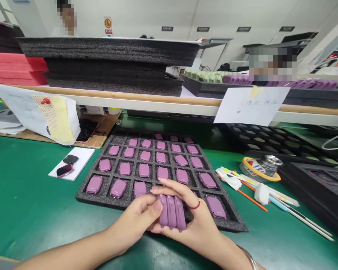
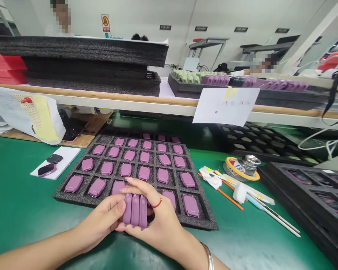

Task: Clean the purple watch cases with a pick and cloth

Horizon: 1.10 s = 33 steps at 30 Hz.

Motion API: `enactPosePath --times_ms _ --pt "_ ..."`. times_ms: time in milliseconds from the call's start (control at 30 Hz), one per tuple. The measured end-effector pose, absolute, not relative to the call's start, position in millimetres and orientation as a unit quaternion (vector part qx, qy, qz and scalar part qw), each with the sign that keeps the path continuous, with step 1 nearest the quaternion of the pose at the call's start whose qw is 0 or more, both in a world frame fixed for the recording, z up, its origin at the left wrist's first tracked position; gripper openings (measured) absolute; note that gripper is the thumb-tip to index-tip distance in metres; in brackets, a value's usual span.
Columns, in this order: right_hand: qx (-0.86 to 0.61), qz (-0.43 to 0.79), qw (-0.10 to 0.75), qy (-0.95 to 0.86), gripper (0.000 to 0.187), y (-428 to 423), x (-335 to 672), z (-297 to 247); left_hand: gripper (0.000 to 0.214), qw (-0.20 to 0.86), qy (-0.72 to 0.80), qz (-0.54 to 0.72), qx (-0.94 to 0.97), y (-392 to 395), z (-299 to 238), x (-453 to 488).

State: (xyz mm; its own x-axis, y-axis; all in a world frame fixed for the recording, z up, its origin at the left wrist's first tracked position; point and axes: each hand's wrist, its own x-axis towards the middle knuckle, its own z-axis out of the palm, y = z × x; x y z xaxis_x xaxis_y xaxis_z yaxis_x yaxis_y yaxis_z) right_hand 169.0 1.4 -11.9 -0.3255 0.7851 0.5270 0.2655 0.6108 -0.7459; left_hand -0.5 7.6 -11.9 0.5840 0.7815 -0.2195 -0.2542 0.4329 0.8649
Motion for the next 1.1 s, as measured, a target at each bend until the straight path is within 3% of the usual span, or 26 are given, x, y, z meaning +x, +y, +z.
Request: enactPosePath --times_ms 433,600,800,1100 --pt "-0.325 0.255 0.501 -0.761 0.092 -2.4 169.7 -15.6 0.058 0.78 0.292 0.328 0.445 8.0 -13.0 -1.0" --pt "-0.319 0.245 0.478 -0.781 0.087 -1.1 173.6 -16.6 0.041 0.801 0.285 0.303 0.43 7.8 -1.9 -5.4" --pt "-0.322 0.251 0.482 -0.776 0.091 -1.0 177.3 -19.4 0.05 0.817 0.268 0.285 0.423 6.7 0.7 -5.7" --pt "-0.298 0.189 0.47 -0.809 0.081 -2.1 171.6 -16.5 0.051 0.784 0.307 0.307 0.443 6.5 0.7 -5.8"
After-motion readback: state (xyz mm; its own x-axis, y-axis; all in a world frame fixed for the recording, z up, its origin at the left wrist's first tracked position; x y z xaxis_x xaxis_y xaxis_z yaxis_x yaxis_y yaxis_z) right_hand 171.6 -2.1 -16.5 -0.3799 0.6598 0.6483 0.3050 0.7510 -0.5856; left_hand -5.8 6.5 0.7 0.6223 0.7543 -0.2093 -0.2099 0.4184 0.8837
